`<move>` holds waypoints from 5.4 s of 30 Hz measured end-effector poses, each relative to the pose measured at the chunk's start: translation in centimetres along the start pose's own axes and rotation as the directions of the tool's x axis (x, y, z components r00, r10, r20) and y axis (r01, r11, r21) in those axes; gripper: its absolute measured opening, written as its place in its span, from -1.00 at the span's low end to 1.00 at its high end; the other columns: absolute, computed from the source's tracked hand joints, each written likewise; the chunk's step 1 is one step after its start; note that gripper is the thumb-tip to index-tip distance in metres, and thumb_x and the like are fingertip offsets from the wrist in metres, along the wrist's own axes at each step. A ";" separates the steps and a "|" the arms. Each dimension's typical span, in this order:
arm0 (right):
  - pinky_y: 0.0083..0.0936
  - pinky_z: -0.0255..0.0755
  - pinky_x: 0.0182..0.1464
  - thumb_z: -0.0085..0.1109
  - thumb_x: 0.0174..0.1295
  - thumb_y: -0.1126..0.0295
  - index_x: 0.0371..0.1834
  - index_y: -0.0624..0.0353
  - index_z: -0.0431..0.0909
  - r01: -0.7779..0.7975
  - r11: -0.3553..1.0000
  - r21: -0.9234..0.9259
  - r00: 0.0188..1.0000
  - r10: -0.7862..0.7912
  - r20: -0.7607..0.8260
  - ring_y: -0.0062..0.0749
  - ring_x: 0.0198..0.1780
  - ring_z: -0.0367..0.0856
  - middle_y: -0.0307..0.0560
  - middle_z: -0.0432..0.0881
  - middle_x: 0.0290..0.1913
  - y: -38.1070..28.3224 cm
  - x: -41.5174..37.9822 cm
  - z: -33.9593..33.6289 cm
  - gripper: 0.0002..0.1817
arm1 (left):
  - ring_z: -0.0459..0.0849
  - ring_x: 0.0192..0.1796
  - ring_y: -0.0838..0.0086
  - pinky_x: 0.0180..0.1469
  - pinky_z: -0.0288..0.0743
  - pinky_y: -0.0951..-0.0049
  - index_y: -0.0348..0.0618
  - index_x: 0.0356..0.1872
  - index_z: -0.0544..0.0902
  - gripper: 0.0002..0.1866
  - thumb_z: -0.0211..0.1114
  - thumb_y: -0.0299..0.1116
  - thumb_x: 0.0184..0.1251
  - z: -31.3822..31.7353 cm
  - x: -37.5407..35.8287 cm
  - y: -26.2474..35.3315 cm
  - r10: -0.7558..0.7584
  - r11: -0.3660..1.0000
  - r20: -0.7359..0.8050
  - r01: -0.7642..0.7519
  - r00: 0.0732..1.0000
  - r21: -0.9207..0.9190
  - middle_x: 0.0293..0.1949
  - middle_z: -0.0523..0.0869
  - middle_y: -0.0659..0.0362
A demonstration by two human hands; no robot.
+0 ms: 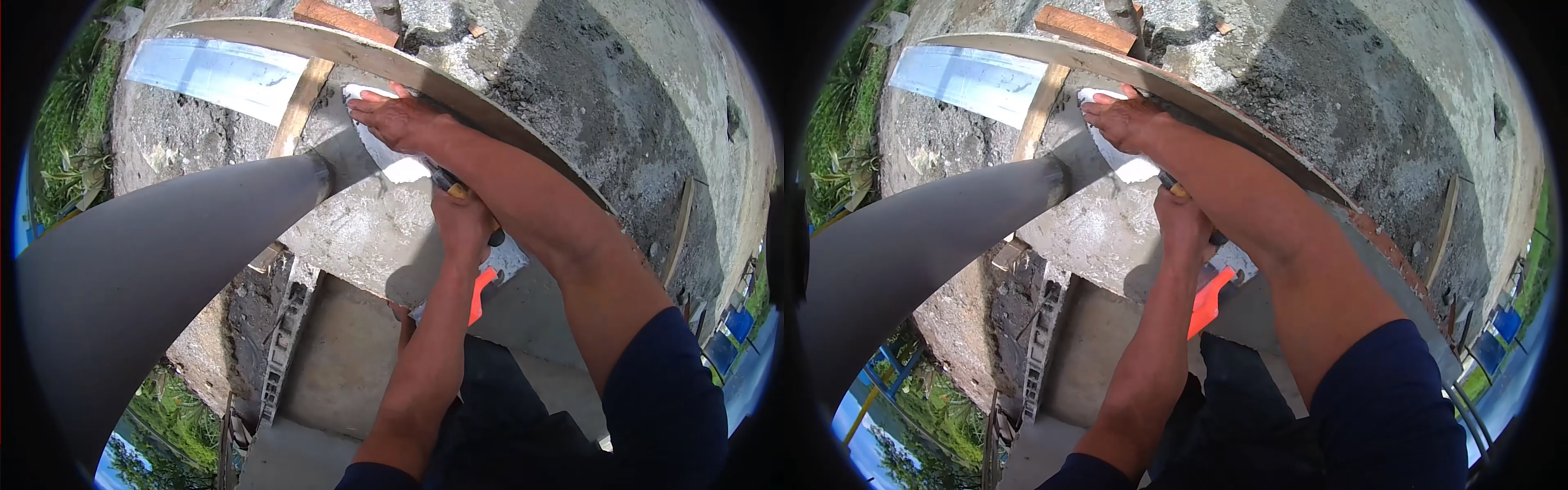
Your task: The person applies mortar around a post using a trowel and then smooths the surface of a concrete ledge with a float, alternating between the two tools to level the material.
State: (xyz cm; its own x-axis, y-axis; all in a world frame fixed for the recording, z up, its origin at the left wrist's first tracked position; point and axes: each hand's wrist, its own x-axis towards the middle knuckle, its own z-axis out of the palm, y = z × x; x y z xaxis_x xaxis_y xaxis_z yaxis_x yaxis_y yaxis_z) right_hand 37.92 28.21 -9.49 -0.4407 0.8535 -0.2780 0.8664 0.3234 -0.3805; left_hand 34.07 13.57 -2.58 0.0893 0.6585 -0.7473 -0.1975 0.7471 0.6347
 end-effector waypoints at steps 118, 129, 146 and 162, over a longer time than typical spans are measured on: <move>-0.09 -0.24 0.60 -0.11 0.38 0.33 0.50 0.26 0.13 -0.531 0.840 0.108 0.845 0.534 0.001 -0.18 0.61 -0.08 0.03 0.01 0.59 -6.5 -17.7 3.7 -0.38 | 0.62 -0.55 0.37 -0.47 0.53 0.33 -0.39 0.00 0.48 -0.64 0.27 -0.51 0.18 -14.8 -4.7 1.0 -0.278 0.448 0.338 -0.190 0.899 0.874 -0.48 0.63 0.02; -0.33 0.52 -0.08 0.47 0.03 0.16 -0.08 0.29 0.47 -0.522 -0.058 0.851 0.320 0.911 0.259 -0.27 -0.13 0.63 0.05 0.59 -0.09 -20.9 -31.9 9.1 -0.46 | 0.74 -0.20 -0.07 -0.11 0.61 0.17 -0.40 -0.08 0.50 -0.66 0.25 -0.39 0.17 -17.7 -0.9 2.4 -0.046 -0.001 0.356 -0.356 0.933 0.934 -0.28 0.71 -0.27; -0.01 0.49 0.02 0.25 0.06 0.39 -0.10 0.24 0.52 -0.555 0.722 0.413 0.799 0.601 0.022 0.17 0.00 0.62 0.16 0.63 -0.11 -10.2 -23.8 -5.6 -0.68 | 0.71 -0.35 -0.11 -0.29 0.58 0.11 -0.29 -0.31 0.48 -0.75 0.33 -0.35 0.13 -34.7 -23.6 1.7 0.018 0.225 0.103 -0.105 0.994 0.969 -0.53 0.64 -0.18; -0.19 0.47 0.25 0.13 0.11 0.59 0.26 0.08 0.52 -0.685 0.689 0.238 0.726 0.673 0.140 -0.03 0.27 0.54 0.17 0.57 0.21 -2.6 -8.1 -4.5 -0.44 | 0.66 -0.28 -0.19 -0.21 0.53 0.05 -0.32 -0.31 0.51 -0.67 0.33 -0.27 0.01 -36.8 -26.1 -5.9 -0.190 0.211 0.066 -0.025 0.980 0.977 -0.43 0.64 -0.26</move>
State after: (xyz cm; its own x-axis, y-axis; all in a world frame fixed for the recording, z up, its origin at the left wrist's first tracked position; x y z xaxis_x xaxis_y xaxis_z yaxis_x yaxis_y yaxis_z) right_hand 40.27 22.27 -2.29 0.2303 0.7800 -0.5818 0.8424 -0.4591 -0.2820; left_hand -3.04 -11.38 5.98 0.1892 0.5088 -0.8398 0.9100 0.2304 0.3446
